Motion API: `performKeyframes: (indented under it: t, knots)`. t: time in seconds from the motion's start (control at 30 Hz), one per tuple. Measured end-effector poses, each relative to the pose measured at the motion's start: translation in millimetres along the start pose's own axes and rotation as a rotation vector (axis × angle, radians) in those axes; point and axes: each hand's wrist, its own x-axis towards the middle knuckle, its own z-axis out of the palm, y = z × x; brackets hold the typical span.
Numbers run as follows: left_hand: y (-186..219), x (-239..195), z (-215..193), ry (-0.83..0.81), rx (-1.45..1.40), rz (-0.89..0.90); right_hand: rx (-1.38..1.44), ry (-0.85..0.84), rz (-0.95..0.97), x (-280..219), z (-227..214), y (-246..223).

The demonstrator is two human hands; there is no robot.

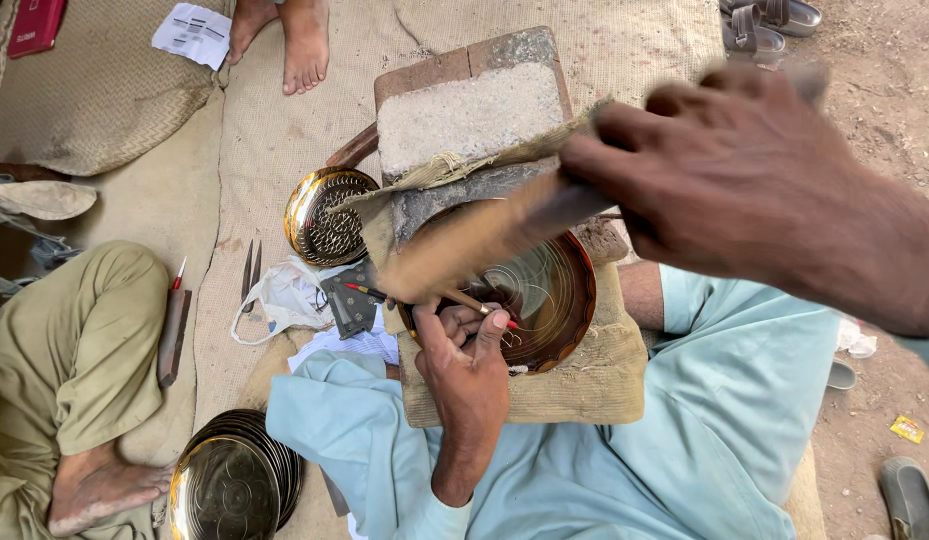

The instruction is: The person sits on the ground and uses a hammer and chisel to engrave a decorative pattern onto a metal plate. They repeatedly strike the chisel to create indentations, then switch to a different plate to continue the engraving process.

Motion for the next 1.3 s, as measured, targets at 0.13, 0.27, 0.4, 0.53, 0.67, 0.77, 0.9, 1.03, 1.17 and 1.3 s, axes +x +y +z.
performKeyframes:
  t: [0.13, 0.27, 0.4, 0.53, 0.67, 0.77, 0.9, 1.03, 1.17, 1.3]
  knots:
    - [0, 4, -1, -0.035, -0.067, -0.024, -0.040, -0.138, -0.005, 15, -22, -3]
    - [4, 10, -4, -0.124, 0.006, -0.028, -0.062, -0.150, 0.096, -5, -7, 2]
    - [12, 21, -8, -0.278, 0.100, 0.065, -0.177, -0.097, 0.167, -42, 28, 6]
    - [21, 35, -16, -0.483, 0.179, 0.236, 0.264, 0.052, 0.379, -82, 68, -2]
    - [34, 50, -17, -0.674, 0.267, 0.383, 0.492, 0.232, 0.548, -126, 118, -26]
    - [46, 64, -16, -0.877, 0.385, 0.400, 0.552, 0.394, 0.536, -152, 161, -45]
    - [62, 72, -10, -1.098, 0.443, 0.474, 0.697, 0.630, 0.516, -173, 206, -76]
    - [70, 70, -11, -1.228, 0.593, 0.469, 0.597, 0.707, 0.490, -178, 225, -93]
    - [60, 56, -20, -0.971, 0.446, 0.506, 0.459, 0.527, 0.540, -170, 215, -83]
    - [40, 55, -29, -0.659, 0.143, 0.235, 0.474, 0.399, 0.498, -148, 186, -54]
